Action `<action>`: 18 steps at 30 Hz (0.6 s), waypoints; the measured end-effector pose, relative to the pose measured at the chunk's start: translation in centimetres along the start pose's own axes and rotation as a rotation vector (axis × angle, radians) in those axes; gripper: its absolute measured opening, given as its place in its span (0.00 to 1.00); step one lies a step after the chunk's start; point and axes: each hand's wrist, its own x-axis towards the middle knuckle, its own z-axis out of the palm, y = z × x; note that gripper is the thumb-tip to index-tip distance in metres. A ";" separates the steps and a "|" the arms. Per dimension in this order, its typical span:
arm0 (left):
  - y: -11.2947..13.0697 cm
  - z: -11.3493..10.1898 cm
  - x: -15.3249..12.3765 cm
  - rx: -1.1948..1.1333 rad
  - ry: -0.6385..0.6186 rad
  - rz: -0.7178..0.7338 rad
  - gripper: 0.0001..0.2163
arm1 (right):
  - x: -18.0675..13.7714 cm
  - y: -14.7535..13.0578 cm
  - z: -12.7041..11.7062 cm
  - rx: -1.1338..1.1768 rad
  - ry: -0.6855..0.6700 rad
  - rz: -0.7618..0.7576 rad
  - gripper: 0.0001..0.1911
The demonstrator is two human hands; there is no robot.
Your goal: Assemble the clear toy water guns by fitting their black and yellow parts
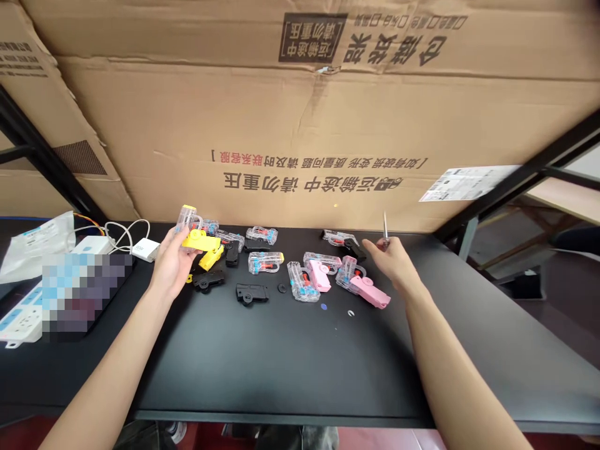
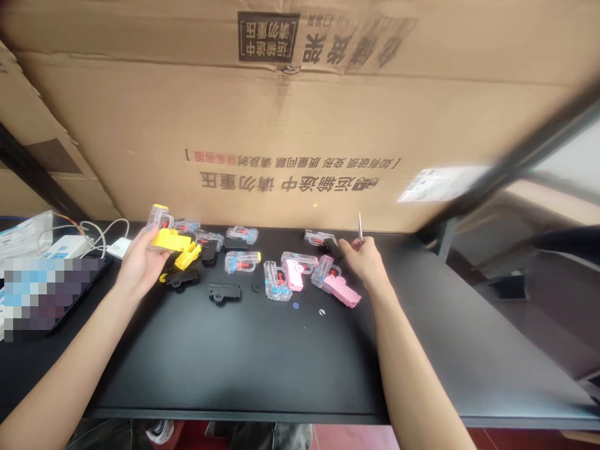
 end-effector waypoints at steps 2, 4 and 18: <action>-0.2 -0.2 0.1 0.011 -0.003 0.002 0.10 | -0.1 0.8 0.8 -0.004 -0.029 0.020 0.20; -0.4 -0.3 0.3 0.019 0.002 0.000 0.10 | -0.1 0.8 1.3 0.001 -0.074 0.008 0.22; -1.9 0.6 0.3 0.179 -0.052 0.038 0.16 | 0.0 1.1 0.8 0.012 -0.156 0.042 0.21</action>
